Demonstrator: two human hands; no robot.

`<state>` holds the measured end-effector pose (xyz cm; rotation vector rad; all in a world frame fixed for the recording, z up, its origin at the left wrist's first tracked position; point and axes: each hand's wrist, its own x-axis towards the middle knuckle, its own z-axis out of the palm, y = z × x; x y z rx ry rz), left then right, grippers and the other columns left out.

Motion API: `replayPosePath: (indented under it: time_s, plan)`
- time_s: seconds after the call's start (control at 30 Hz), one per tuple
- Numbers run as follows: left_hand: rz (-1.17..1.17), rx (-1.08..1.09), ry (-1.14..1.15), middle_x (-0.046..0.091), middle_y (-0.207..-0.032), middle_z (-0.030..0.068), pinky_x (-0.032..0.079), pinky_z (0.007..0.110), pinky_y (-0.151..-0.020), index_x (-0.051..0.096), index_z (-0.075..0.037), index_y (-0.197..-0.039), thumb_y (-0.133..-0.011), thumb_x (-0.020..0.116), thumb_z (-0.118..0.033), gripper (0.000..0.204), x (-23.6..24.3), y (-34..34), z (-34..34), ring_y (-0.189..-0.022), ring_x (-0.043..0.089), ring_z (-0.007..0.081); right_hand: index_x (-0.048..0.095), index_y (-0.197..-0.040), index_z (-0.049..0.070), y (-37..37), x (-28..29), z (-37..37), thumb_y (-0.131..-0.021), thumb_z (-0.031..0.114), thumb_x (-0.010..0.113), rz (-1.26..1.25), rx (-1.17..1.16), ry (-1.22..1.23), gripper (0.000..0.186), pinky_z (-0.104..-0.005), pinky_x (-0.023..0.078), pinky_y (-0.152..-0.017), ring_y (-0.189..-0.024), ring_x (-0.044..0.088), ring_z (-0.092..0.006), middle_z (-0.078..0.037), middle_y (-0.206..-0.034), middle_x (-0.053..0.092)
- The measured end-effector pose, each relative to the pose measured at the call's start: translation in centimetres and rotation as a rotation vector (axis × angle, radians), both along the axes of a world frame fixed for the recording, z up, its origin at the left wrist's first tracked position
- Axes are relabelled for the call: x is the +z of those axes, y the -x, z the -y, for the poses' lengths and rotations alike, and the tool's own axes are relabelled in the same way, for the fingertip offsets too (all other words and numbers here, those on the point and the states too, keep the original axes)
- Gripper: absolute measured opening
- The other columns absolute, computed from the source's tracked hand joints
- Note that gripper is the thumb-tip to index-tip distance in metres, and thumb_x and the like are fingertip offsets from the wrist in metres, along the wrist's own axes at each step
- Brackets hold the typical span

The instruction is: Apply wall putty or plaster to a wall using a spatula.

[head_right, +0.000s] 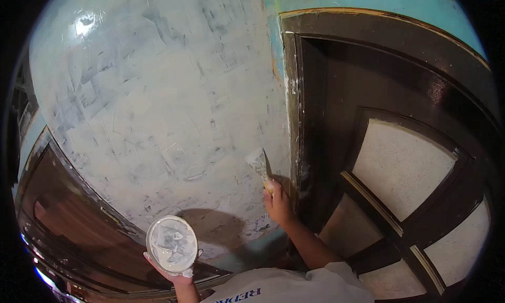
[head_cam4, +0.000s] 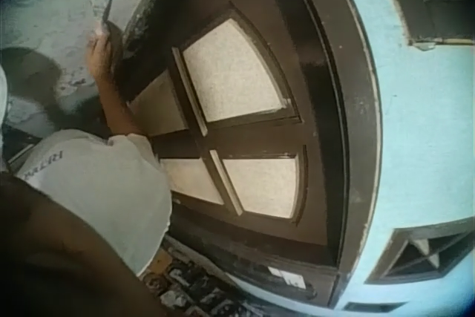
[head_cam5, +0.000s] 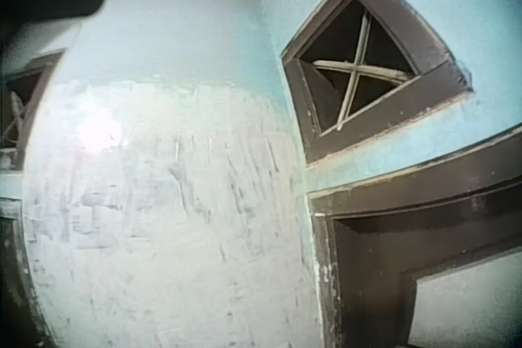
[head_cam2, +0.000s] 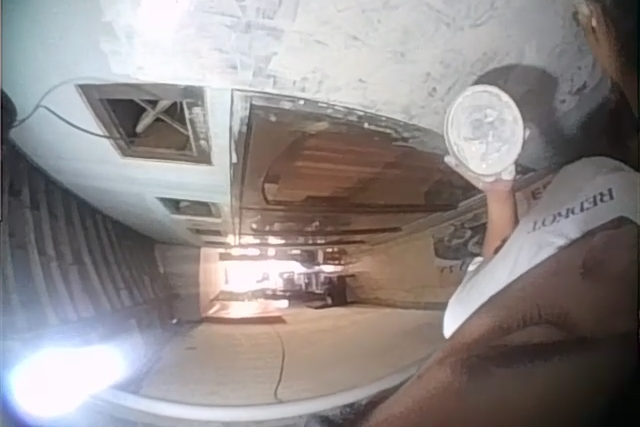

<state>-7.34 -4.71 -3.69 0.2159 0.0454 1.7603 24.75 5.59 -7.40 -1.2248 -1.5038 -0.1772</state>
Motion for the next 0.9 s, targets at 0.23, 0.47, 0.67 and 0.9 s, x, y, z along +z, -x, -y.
replayPosePath:
  time_s: [0.23,0.47,0.67,0.9]
  plan:
    - [-0.103,-0.055,0.034,0.022,-0.156,0.0099,0.032,0.061,-0.107,0.021,-0.021,-0.151,-0.094,0.037,-0.061,0.072,-0.9,0.4,-0.5,-0.138,0.03,0.0366,0.044,-0.129,-0.003,-1.9,4.1,-1.5,-0.093,0.009,0.054,-0.144,-0.032,-0.164,0.039,-0.0412,0.044,-0.096,-0.11,0.056,-0.0378,-0.025,-0.121,0.056]
    - [-0.6,0.223,0.089,0.024,-0.156,0.0077,0.029,0.06,-0.109,0.028,-0.018,-0.15,-0.093,0.031,-0.065,0.073,-3.2,-0.6,-2.2,-0.139,0.028,0.0353,0.044,-0.13,0.0,-2.9,6.8,-4.2,-0.093,0.009,0.052,-0.147,-0.062,-0.174,0.038,-0.0419,0.046,-0.092,-0.108,0.057,-0.0412,-0.025,-0.122,0.056]
    - [-0.017,-0.108,0.091,0.026,-0.155,0.0081,0.025,0.059,-0.111,0.03,-0.017,-0.149,-0.094,0.028,-0.065,0.072,0.9,-1.3,-0.8,-0.139,0.028,0.0351,0.043,-0.129,-0.004,-2.8,-4.3,-0.4,-0.095,0.01,0.05,-0.153,-0.026,-0.025,0.038,-0.0425,0.042,-0.097,-0.113,0.054,-0.037,-0.025,-0.122,0.053]
    - [-0.383,0.087,-0.41,0.031,-0.151,0.015,0.033,0.058,-0.107,0.021,-0.014,-0.151,-0.091,0.034,-0.068,0.082,-0.3,-1.6,-1.5,-0.134,0.037,0.0343,0.034,-0.134,-0.007,0.4,15.0,-1.8,-0.091,0.002,0.044,-0.051,0.072,-0.271,0.045,-0.0406,0.032,-0.106,-0.12,0.046,-0.0315,-0.023,-0.13,0.045]
